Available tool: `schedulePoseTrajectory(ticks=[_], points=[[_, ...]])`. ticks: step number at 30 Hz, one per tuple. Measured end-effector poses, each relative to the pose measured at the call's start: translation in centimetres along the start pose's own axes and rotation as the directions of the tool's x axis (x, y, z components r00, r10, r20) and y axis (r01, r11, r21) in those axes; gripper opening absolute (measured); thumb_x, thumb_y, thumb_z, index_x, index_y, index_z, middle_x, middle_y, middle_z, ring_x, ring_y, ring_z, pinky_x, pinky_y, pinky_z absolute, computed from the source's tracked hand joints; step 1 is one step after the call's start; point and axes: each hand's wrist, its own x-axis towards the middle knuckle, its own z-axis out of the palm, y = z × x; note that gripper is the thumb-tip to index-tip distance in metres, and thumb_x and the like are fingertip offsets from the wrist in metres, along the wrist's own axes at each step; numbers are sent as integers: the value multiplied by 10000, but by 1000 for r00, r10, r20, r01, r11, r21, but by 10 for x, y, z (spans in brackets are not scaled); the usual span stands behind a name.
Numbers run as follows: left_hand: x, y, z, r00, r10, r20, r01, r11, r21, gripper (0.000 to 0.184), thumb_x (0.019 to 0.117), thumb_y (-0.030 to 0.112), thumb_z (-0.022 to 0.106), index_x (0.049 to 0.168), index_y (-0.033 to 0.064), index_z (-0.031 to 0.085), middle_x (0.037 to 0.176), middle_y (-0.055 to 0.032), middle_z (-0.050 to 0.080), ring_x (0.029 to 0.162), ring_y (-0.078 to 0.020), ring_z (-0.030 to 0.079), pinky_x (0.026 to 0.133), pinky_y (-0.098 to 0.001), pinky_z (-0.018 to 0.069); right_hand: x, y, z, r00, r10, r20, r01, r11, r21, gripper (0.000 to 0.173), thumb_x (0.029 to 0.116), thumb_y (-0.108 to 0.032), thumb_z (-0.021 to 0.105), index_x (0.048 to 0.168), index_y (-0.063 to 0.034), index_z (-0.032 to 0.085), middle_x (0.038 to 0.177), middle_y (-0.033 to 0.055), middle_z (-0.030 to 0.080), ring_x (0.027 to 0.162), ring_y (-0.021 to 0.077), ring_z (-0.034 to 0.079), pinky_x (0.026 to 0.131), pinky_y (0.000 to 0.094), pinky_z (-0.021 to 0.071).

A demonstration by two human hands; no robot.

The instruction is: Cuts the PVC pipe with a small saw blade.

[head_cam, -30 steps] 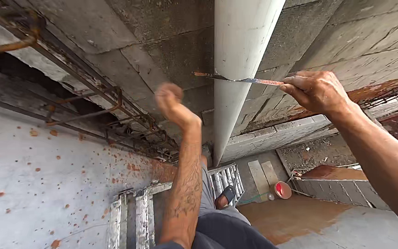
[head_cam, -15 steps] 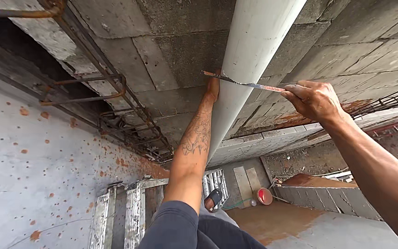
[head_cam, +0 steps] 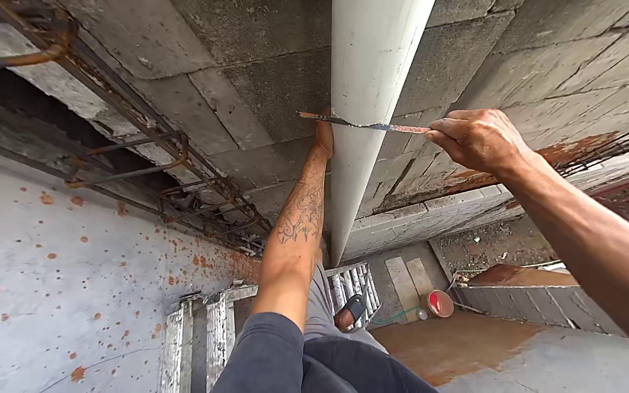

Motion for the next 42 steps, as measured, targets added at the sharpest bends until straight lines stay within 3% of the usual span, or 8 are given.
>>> schedulePoseTrajectory(ticks=[10, 15, 20, 22, 25, 29, 37, 42], points=[[-1, 4, 4, 999, 40, -37, -41, 998, -49, 506, 1110, 270, 126, 1293, 64, 550, 1078, -44, 656, 986, -74, 628, 887, -291, 539, 13, 16, 18, 993, -69, -95, 76, 995, 67, 421, 1070, -299, 453, 971, 5, 727, 724, 168, 623, 626, 357, 643, 543, 518, 491], [-1, 1, 1, 998, 41, -52, -41, 999, 5, 505, 1105, 261, 126, 1266, 52, 556, 1063, -57, 652, 979, -88, 625, 887, -315, 537, 19, 16, 5, 994, -88, 61, 84, 994, 72, 413, 1056, -307, 459, 817, -28, 646, 689, 129, 579, 631, 336, 632, 537, 517, 464], [-38, -18, 15, 887, 379, -265, -277, 894, 351, 497, 1083, 235, 240, 1276, -70, 583, 1206, -186, 638, 1143, -182, 604, 1032, -365, 469, 8, 8, 7, 1000, 4, 14, -6, 993, 119, 434, 1062, -346, 454, 916, -37, 721, 734, 141, 648, 681, 344, 670, 589, 546, 505], [-63, -31, 9, 879, 455, -144, -369, 839, 401, 582, 1014, 311, 359, 1434, -86, 428, 1366, -224, 557, 1257, -206, 560, 1083, -360, 457, 5, 3, 5, 999, 29, 32, -32, 995, 96, 435, 1067, -355, 453, 922, -46, 722, 716, 126, 627, 661, 332, 656, 567, 528, 492], [-67, -32, -2, 926, 372, 63, -360, 819, 446, 1107, 837, 515, 713, 1574, -90, 150, 1561, -293, 355, 1434, -273, 420, 1182, -398, 371, -1, -9, -2, 996, 77, 40, -79, 995, 57, 446, 1070, -362, 438, 915, -44, 710, 698, 123, 594, 640, 336, 635, 536, 521, 462], [-48, -17, 2, 955, 292, 50, -282, 848, 449, 1340, 574, 459, 956, 1564, -31, 198, 1447, -216, 518, 1307, -208, 556, 1115, -380, 463, -7, -17, 10, 993, 84, -85, -79, 995, 59, 430, 1070, -315, 451, 957, 2, 719, 705, 155, 600, 608, 355, 622, 509, 525, 462], [-48, -15, 6, 949, 316, 0, -277, 832, 480, 1225, 595, 405, 940, 1523, -53, 283, 1387, -225, 563, 1271, -223, 580, 1096, -381, 470, 20, -32, 5, 987, 151, 55, -152, 988, 16, 426, 1063, -329, 477, 875, -5, 681, 724, 189, 610, 670, 424, 650, 533, 584, 465], [-55, -15, 8, 946, 323, 1, -274, 801, 532, 1201, 561, 423, 941, 1478, -74, 344, 1344, -221, 588, 1243, -229, 594, 1077, -380, 481, 6, -11, 4, 998, -25, 57, 20, 996, 82, 409, 1084, -306, 445, 1025, 0, 711, 762, 180, 629, 671, 379, 657, 573, 553, 503]])
